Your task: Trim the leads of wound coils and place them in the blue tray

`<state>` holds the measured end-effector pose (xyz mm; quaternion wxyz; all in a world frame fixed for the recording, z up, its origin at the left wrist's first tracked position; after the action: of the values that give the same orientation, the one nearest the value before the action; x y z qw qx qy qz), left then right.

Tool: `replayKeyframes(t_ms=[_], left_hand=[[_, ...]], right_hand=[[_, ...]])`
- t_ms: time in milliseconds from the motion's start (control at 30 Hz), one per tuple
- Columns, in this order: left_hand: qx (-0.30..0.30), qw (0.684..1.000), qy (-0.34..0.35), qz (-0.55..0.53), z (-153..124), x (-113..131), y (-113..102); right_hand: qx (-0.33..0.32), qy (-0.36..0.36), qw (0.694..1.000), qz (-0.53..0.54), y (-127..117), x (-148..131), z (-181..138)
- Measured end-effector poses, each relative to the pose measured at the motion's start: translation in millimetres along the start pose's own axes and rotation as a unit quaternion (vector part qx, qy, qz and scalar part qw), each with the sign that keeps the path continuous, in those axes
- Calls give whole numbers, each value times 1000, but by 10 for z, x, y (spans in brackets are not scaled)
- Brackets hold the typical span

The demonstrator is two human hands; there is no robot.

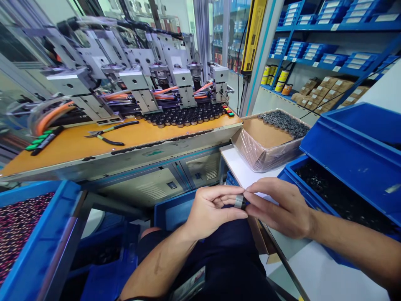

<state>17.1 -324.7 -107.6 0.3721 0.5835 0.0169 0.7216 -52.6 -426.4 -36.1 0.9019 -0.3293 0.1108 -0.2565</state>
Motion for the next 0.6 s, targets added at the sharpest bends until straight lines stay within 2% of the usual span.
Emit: replayKeyframes(t_ms=[133, 300, 367, 433, 500, 533, 600], left_hand=[[-1, 998, -64, -20, -27, -89, -17], [-24, 993, -93, -68, -43, -149, 25], [-13, 993, -93, -69, -50, -188, 46], [25, 996, -63, -58, -46, -189, 37], [61, 997, 0, -46, -38, -128, 21], [67, 996, 40, -37, -35, -73, 23], [38, 992, 116, 0, -31, 43, 68]], right_hand=[[-4, -53, 998, -39, 1, -80, -5], [-7, -92, 994, -61, 28, -151, -3], [-6, -101, 992, -72, 37, -159, -11], [0, -104, 990, -97, 40, -152, -33], [-3, -93, 990, -103, 54, -131, -62], [-3, -80, 993, -90, 52, -121, -75], [5, -37, 998, -41, 32, -103, -92]])
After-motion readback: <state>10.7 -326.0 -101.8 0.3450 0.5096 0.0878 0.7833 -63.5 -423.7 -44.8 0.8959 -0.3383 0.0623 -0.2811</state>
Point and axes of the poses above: each hand's wrist, its own z-axis towards the middle knuckle, its own y-axis out of the palm, x = y × z, the point moved 9 cm from there along z, towards the middle knuckle, and after that the axes turned 6 degrees about y, right-handed, at the moved point
